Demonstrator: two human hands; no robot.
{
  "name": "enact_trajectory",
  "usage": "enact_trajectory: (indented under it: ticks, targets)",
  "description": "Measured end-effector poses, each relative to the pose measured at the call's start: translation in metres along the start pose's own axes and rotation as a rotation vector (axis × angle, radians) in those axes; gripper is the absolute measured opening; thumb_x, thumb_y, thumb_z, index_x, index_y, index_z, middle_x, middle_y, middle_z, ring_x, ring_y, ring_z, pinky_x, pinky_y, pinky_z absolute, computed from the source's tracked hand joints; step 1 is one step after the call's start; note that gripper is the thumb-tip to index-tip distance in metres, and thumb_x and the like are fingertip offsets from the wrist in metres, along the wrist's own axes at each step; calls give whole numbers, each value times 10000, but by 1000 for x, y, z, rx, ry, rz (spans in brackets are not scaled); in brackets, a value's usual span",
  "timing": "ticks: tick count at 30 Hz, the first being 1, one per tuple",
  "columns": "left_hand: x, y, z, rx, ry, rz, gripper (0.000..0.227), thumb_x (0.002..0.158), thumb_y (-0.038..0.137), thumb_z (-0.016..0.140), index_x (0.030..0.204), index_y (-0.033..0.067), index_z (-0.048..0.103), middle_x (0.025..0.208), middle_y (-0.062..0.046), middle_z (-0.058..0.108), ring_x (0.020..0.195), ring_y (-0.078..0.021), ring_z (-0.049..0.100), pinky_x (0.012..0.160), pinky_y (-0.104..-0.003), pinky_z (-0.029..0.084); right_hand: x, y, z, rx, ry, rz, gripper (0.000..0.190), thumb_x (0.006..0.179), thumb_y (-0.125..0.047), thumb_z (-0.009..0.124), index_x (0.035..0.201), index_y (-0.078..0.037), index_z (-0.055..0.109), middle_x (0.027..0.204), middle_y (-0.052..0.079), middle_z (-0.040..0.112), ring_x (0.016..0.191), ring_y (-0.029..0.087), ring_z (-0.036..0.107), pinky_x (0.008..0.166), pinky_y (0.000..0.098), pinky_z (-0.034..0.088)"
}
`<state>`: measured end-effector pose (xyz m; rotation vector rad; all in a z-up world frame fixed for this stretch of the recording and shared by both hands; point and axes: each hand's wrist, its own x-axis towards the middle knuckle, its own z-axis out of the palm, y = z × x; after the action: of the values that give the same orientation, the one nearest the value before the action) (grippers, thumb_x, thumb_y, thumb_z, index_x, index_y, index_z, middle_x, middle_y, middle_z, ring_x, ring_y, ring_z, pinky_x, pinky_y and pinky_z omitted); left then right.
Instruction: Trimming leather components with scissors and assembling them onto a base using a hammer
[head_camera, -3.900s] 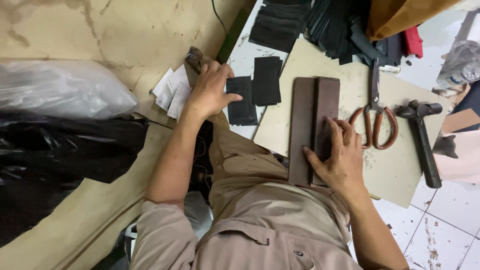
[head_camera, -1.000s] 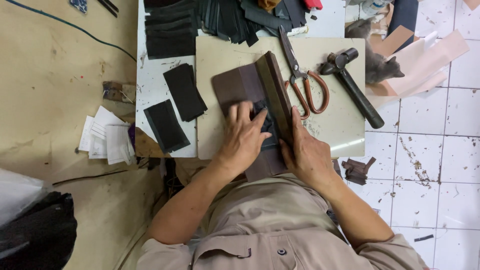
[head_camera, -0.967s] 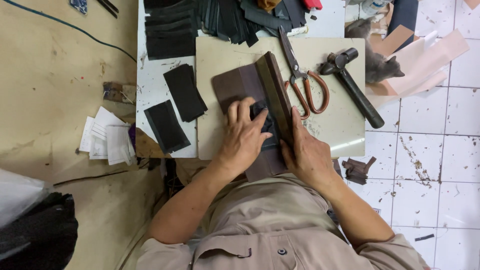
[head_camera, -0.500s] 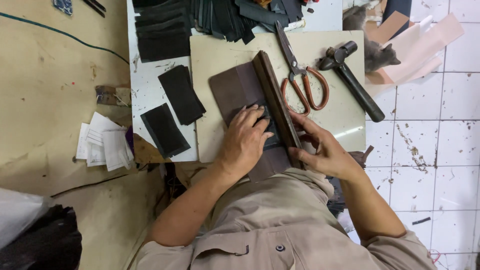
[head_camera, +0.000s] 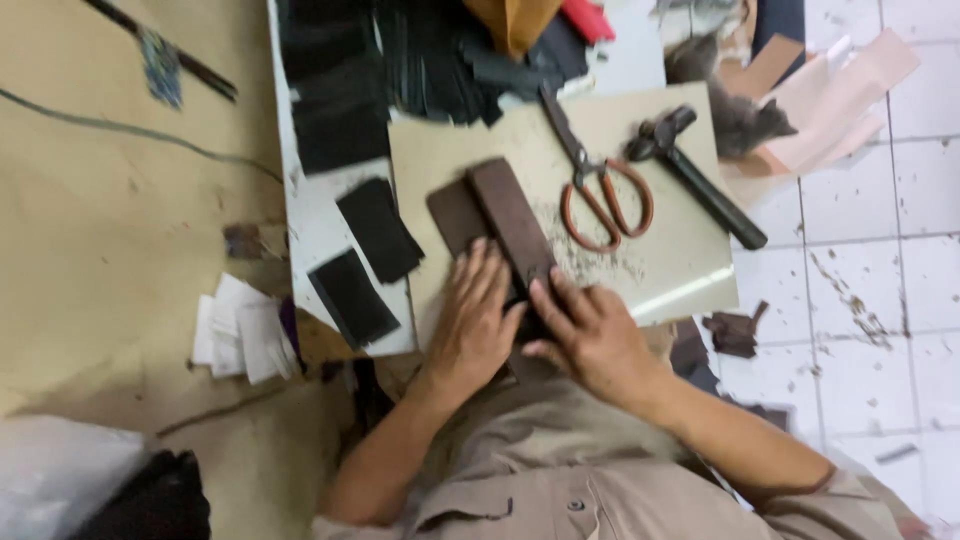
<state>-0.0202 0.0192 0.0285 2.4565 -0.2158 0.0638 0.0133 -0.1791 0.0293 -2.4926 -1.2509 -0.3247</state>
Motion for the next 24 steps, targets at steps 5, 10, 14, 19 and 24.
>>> enact_trajectory:
  ticks: [5,10,14,19,24]
  targets:
    - [-6,-11,-2,101,143,237,593,914,169,673,1435,-80,534,1535,-267,476,1479,-536,289,1199,-681,134,17,-11,0,-85,21,-57,806,882,-670,608,1284,27,663,1133,337,670,828,411,644,685,464,524]
    - [-3,7,-11,156,59,169,486,953,294,533,1322,-3,643,1438,-150,604,1465,-439,368,1192,-732,83,83,12,-53,262,-267,8,626,956,-652,490,889,-79,734,685,172,728,611,414,708,544,529,534]
    - [-3,8,-4,205,224,179,269,882,157,608,1074,30,748,1166,-99,712,1402,-406,473,1208,-714,150,109,19,-7,738,-6,-193,864,1033,-636,240,1634,-36,80,1696,230,5,1598,390,-17,1284,577,-16]
    - [-5,10,-3,198,201,127,619,861,200,629,1448,23,550,1499,-206,534,1453,-386,384,1254,-617,78,115,13,20,650,-77,-186,1056,923,-851,51,1630,-73,-44,1651,294,-205,1538,455,-242,1185,693,-212]
    - [-7,8,-5,101,174,173,418,929,252,592,1309,89,654,1270,-79,695,1358,-518,474,1152,-770,133,97,-5,-4,726,186,-276,928,993,-842,34,1663,-211,-84,1707,93,-217,1597,345,-219,1219,705,-256]
